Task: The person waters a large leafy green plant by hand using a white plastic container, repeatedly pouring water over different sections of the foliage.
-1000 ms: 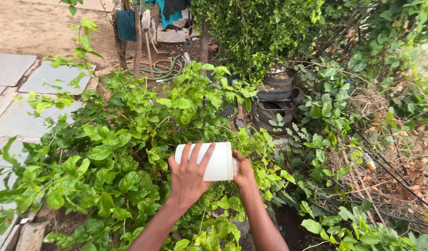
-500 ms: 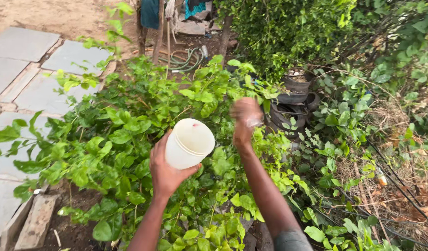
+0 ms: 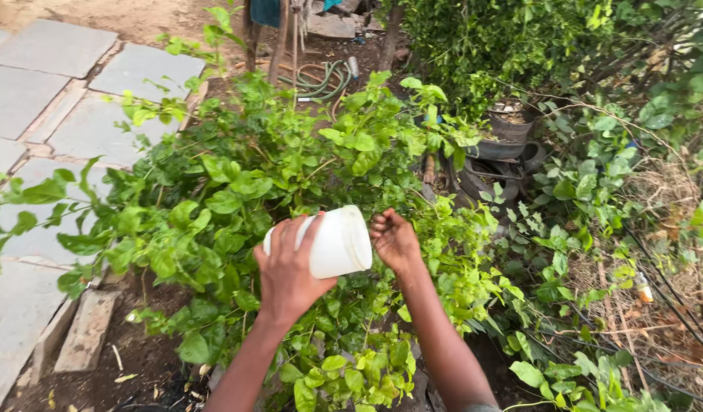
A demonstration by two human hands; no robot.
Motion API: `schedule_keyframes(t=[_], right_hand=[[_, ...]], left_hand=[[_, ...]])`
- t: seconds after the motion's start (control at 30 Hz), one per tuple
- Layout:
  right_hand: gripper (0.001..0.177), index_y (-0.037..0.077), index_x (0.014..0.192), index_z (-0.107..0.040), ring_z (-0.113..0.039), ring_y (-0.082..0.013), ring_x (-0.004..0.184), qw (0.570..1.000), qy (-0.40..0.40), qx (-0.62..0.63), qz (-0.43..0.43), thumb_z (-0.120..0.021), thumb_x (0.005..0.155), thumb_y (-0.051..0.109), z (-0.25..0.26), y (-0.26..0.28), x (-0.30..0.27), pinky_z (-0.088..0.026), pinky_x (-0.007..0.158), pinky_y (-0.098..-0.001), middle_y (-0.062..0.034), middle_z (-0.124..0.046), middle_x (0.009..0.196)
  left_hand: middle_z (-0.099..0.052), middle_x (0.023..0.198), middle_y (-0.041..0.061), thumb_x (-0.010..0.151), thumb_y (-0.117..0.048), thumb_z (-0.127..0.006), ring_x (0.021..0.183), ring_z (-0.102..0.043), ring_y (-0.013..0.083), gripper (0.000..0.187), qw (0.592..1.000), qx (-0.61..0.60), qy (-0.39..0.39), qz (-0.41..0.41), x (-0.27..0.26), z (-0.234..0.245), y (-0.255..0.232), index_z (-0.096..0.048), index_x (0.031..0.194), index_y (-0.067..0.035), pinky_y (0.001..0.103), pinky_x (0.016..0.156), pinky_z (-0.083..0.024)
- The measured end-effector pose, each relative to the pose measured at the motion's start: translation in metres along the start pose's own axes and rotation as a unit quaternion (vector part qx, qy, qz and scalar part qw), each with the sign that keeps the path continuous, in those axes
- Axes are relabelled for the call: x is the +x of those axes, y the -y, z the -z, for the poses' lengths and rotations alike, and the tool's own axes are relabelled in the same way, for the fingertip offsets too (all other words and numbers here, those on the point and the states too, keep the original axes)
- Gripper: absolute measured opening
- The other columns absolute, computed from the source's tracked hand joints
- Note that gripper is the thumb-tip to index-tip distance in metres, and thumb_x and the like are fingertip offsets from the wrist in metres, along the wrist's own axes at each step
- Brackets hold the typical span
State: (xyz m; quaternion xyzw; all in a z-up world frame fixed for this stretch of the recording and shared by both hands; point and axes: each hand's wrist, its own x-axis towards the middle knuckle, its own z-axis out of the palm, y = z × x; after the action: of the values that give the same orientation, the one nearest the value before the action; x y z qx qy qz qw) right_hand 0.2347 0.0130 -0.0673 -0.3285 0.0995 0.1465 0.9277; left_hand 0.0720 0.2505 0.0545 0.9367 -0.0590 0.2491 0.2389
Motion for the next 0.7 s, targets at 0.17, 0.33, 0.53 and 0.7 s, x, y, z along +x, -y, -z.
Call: schedule_keyframes(t=[0.17, 0.33, 0.53, 0.7], right_hand=[[0.024, 0.011, 0.087, -0.056, -0.060, -0.0198, 0.072, 0.991, -0.116, -0.034, -0.052, -0.042, 0.105, 0.020, -0.010, -0.066, 0.035, -0.055, 0.075, -0.0372, -0.0038, -0.060, 0.081], [0.024, 0.009, 0.087, -0.056, -0.054, -0.0177, 0.073, 0.989, 0.111, 0.081, -0.054, -0.046, 0.107, 0.019, -0.118, -0.062, 0.029, -0.052, 0.072, -0.0315, -0.0054, -0.056, 0.081], [0.025, 0.009, 0.091, -0.054, -0.048, -0.0152, 0.074, 0.917, 0.241, -0.020, 0.319, -0.050, 0.111, 0.024, -0.282, -0.034, -0.031, -0.043, 0.068, -0.0288, -0.0053, -0.055, 0.084], [0.024, 0.012, 0.084, -0.053, -0.045, -0.0144, 0.056, 0.980, 0.189, -0.062, -0.025, -0.049, 0.105, 0.024, -0.280, -0.104, 0.045, -0.038, 0.048, -0.0278, -0.0021, -0.052, 0.070]], left_hand=[[-0.052, 0.141, 0.012, 0.050, -0.040, -0.097, 0.132, -0.047, 0.0340, 0.111, 0.994, 0.109, -0.001, -0.028, 0.000, 0.017, 0.007, -0.047, 0.148, -0.021, 0.060, 0.094, -0.036], [-0.057, 0.137, 0.013, 0.045, -0.031, -0.100, 0.129, -0.050, 0.0329, 0.110, 0.992, -0.040, -0.091, 0.080, -0.005, 0.061, 0.030, -0.051, 0.142, -0.014, 0.060, 0.101, -0.038], [-0.059, 0.139, 0.012, 0.054, -0.024, -0.100, 0.129, -0.058, 0.0323, 0.108, 0.924, -0.252, -0.268, 0.105, -0.018, 0.103, 0.069, -0.048, 0.146, -0.004, 0.047, 0.113, -0.046], [-0.060, 0.137, 0.016, 0.052, -0.022, -0.100, 0.128, -0.055, 0.0345, 0.109, 0.939, -0.163, -0.276, 0.128, -0.043, 0.121, 0.088, -0.050, 0.145, -0.002, 0.050, 0.111, -0.045]])
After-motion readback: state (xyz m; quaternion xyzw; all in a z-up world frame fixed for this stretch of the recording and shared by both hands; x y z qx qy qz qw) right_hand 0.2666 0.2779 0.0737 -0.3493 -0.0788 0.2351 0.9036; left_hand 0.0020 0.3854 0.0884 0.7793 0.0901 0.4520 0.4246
